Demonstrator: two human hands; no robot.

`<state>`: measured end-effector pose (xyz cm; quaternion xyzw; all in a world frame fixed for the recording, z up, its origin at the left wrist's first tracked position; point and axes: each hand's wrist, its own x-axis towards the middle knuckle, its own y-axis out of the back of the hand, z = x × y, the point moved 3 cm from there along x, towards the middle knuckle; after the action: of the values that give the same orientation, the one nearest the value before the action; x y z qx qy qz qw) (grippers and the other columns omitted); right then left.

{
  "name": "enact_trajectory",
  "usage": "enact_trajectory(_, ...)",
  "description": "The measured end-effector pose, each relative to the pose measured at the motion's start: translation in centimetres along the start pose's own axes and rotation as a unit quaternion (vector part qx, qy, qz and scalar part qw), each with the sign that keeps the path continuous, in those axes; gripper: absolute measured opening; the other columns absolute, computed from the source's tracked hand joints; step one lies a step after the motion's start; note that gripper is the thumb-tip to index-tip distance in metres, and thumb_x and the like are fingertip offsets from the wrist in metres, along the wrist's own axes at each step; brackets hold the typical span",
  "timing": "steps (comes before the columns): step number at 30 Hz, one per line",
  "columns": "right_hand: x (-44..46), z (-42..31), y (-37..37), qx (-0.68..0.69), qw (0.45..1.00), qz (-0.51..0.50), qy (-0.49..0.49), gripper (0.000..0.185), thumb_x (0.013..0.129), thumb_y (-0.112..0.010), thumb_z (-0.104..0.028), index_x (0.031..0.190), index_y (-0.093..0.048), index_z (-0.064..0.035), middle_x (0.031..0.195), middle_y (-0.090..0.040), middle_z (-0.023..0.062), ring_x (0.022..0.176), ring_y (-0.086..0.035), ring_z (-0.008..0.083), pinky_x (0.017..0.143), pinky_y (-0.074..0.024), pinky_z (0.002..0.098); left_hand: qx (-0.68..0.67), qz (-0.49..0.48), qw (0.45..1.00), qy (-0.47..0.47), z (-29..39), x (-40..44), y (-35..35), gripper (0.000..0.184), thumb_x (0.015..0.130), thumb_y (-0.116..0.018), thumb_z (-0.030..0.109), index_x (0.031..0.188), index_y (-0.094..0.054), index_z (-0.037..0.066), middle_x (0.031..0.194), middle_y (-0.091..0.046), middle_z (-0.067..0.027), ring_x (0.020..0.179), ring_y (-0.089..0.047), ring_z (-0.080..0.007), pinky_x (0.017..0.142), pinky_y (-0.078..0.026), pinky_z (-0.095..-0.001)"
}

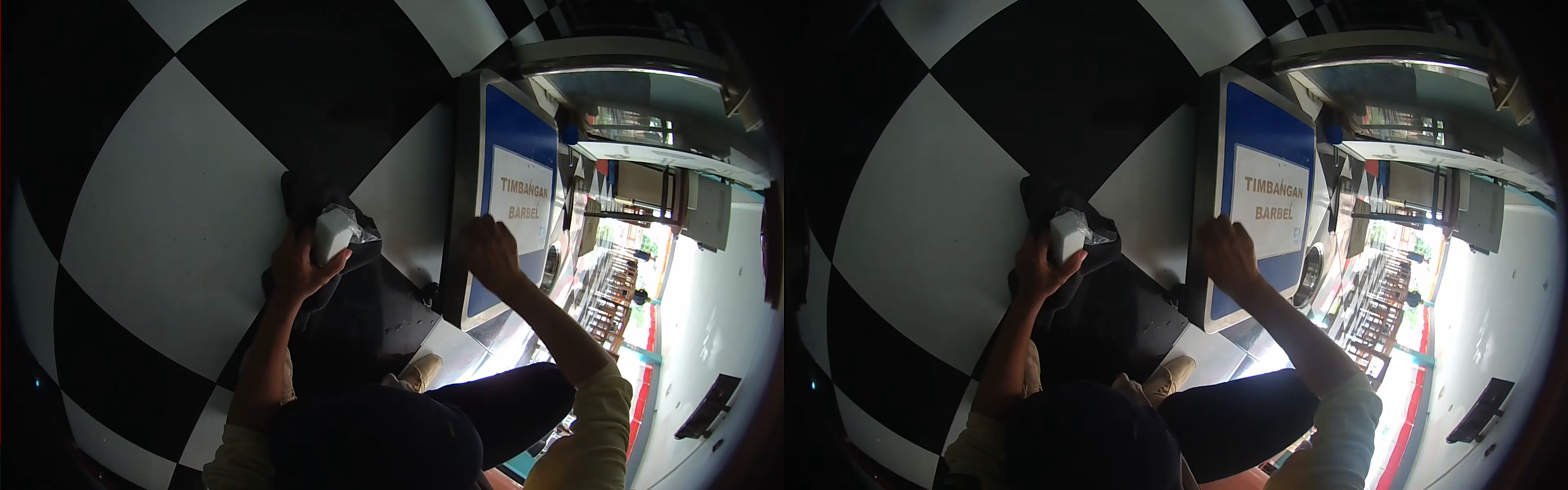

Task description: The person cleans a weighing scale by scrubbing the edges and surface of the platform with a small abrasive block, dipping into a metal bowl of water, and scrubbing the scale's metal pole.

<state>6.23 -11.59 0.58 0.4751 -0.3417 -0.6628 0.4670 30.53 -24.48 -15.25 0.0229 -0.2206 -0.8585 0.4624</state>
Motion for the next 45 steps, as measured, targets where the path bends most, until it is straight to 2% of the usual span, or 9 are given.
enact_trajectory(6,8.5,4.9,1.3,-0.01,0.995,0.087,-0.047,0.014,0.066,-0.057,0.0,0.078,-0.06,-0.0049,0.081,-0.058,0.0124,0.077,-0.059,0.0275,0.066,-0.0495,0.0379,-0.004,0.009,1.0,-0.012,0.1,0.3,0.0,0.059,0.071,-0.078,0.049,0.101,-0.059,0.002,0.095,-0.058,-0.0192,0.072,-0.065,-0.0337,0.059,-0.055,-0.0412)
enact_trajectory(10,6.0,2.4,0.5,-0.013,0.998,0.051,-0.042,0.009,0.069,-0.056,-0.002,0.078,-0.06,-0.0028,0.079,-0.058,0.014,0.081,-0.061,0.0287,0.066,-0.0502,0.04,0.004,-0.004,1.0,0.006,-0.1,0.1,0.0,0.063,0.07,-0.078,0.049,0.106,-0.059,0.001,0.099,-0.059,-0.0217,0.076,-0.066,-0.0349,0.061,-0.056,-0.0415)
enact_trajectory(12,2.5,-0.3,-1.0,-0.046,0.994,0.082,0.063,0.008,0.07,-0.057,-0.003,0.077,-0.06,-0.0028,0.079,-0.058,0.013,0.084,-0.062,0.0278,0.067,-0.0497,0.0396,0.008,-0.012,1.0,0.009,-0.2,0.0,-0.1,0.064,0.07,-0.078,0.049,0.107,-0.059,0.0,0.102,-0.059,-0.0231,0.078,-0.066,-0.0355,0.062,-0.056,-0.0417)
enact_trajectory(21,10.2,5.0,-1.2,-0.032,0.992,0.12,0.009,0.007,0.069,-0.057,-0.003,0.076,-0.06,-0.003,0.079,-0.059,0.014,0.077,-0.06,0.0271,0.067,-0.0499,0.0378,-0.012,-0.017,1.0,0.007,-0.2,0.0,-0.1,0.064,0.071,-0.078,0.049,0.108,-0.06,0.0,0.106,-0.058,-0.0247,0.078,-0.066,-0.0361,0.063,-0.056,-0.0419)
enact_trajectory(23,5.7,2.2,-3.0,-0.062,0.998,-0.004,-0.014,0.01,0.069,-0.057,-0.005,0.077,-0.061,-0.0019,0.081,-0.06,0.0146,0.079,-0.061,0.0272,0.066,-0.0502,0.0377,-0.013,-0.024,1.0,0.014,-0.3,0.1,0.0,0.064,0.071,-0.078,0.05,0.108,-0.06,0.001,0.104,-0.059,-0.0243,0.077,-0.066,-0.0358,0.062,-0.056,-0.0419)
enact_trajectory(25,1.7,-0.9,-2.9,-0.014,0.995,0.025,0.097,0.018,0.068,-0.059,-0.011,0.082,-0.064,0.0002,0.086,-0.062,0.016,0.082,-0.059,0.028,0.069,-0.0494,0.0386,0.001,-0.022,1.0,0.014,-0.6,-0.2,-0.2,0.064,0.07,-0.077,0.05,0.106,-0.06,0.001,0.102,-0.059,-0.0236,0.076,-0.066,-0.0355,0.061,-0.056,-0.042)
enact_trajectory(34,12.2,4.9,-2.5,-0.071,0.993,0.09,0.034,0.006,0.071,-0.061,-0.012,0.07,-0.063,-0.0063,0.078,-0.061,0.0097,0.087,-0.056,0.0253,0.071,-0.0461,0.0369,0.001,-0.016,1.0,0.007,-0.6,-0.2,-0.3,0.061,0.069,-0.078,0.05,0.1,-0.06,0.002,0.092,-0.058,-0.0197,0.069,-0.064,-0.0341,0.058,-0.055,-0.0417)
enact_trajectory(39,4.0,0.1,-3.0,-0.076,0.993,0.032,0.088,0.008,0.071,-0.062,-0.012,0.073,-0.065,-0.0055,0.08,-0.062,0.01,0.087,-0.056,0.0248,0.072,-0.0475,0.0354,-0.001,-0.007,1.0,0.011,-0.5,-0.1,-0.2,0.059,0.069,-0.078,0.05,0.098,-0.059,0.002,0.091,-0.058,-0.0189,0.068,-0.064,-0.0337,0.057,-0.054,-0.0421)
enact_trajectory(45,14.3,5.1,-2.1,-0.108,0.994,-0.005,-0.007,0.009,0.07,-0.062,-0.012,0.076,-0.066,-0.0053,0.08,-0.062,0.0099,0.09,-0.057,0.0249,0.074,-0.0484,0.0354,-0.004,-0.013,1.0,0.013,-0.6,-0.1,-0.2,0.059,0.068,-0.078,0.051,0.098,-0.06,0.003,0.094,-0.058,-0.0199,0.069,-0.064,-0.034,0.057,-0.054,-0.0425)
